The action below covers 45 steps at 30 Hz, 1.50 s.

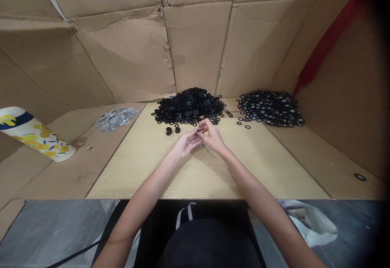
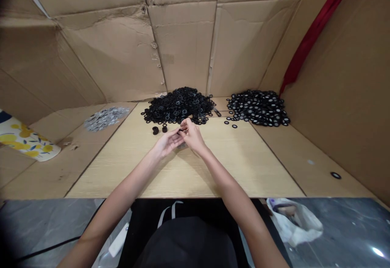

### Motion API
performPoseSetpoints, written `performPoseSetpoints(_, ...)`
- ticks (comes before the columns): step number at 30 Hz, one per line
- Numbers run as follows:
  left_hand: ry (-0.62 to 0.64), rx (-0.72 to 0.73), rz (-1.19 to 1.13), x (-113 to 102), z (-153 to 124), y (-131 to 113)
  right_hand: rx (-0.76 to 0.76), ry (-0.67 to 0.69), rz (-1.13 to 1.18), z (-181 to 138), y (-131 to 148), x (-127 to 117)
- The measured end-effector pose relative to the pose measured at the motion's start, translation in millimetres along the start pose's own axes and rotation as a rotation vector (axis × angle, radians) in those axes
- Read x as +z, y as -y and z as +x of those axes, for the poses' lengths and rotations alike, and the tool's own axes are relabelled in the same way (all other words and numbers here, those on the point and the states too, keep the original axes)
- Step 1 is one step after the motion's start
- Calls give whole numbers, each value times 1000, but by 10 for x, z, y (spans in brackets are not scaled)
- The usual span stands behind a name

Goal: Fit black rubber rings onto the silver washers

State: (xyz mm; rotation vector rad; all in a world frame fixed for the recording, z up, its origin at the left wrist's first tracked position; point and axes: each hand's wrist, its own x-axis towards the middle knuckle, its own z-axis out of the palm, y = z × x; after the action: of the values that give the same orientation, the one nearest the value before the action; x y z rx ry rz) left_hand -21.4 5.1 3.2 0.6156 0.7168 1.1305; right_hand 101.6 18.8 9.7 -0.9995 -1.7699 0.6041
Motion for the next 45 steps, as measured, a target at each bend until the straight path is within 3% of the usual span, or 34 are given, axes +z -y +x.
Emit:
performPoseSetpoints(10, -126, -75, 22, 24, -10, -60, -70, 52, -104, -33, 56, -16)
performPoseSetpoints(20, -90, 5, 110, -8, 12, -7, -220, 189, -317, -67, -12, 10)
performPoseSetpoints(30, -112, -55, 30, 12, -7, -82, -136, 93, -255, -32, -2, -38)
performPoseSetpoints(37, -83, 110, 188, 8, 18, -18, -157, 143, -326, -43, -15, -24)
performPoseSetpoints(42, -277, 436, 539, -116, 38, -195, 137, 139, -385, 66, -142, -250)
performPoseSetpoints(45, -344, 581, 825, -280, 59, -353, 324, -41, -480, 132, -325, -511)
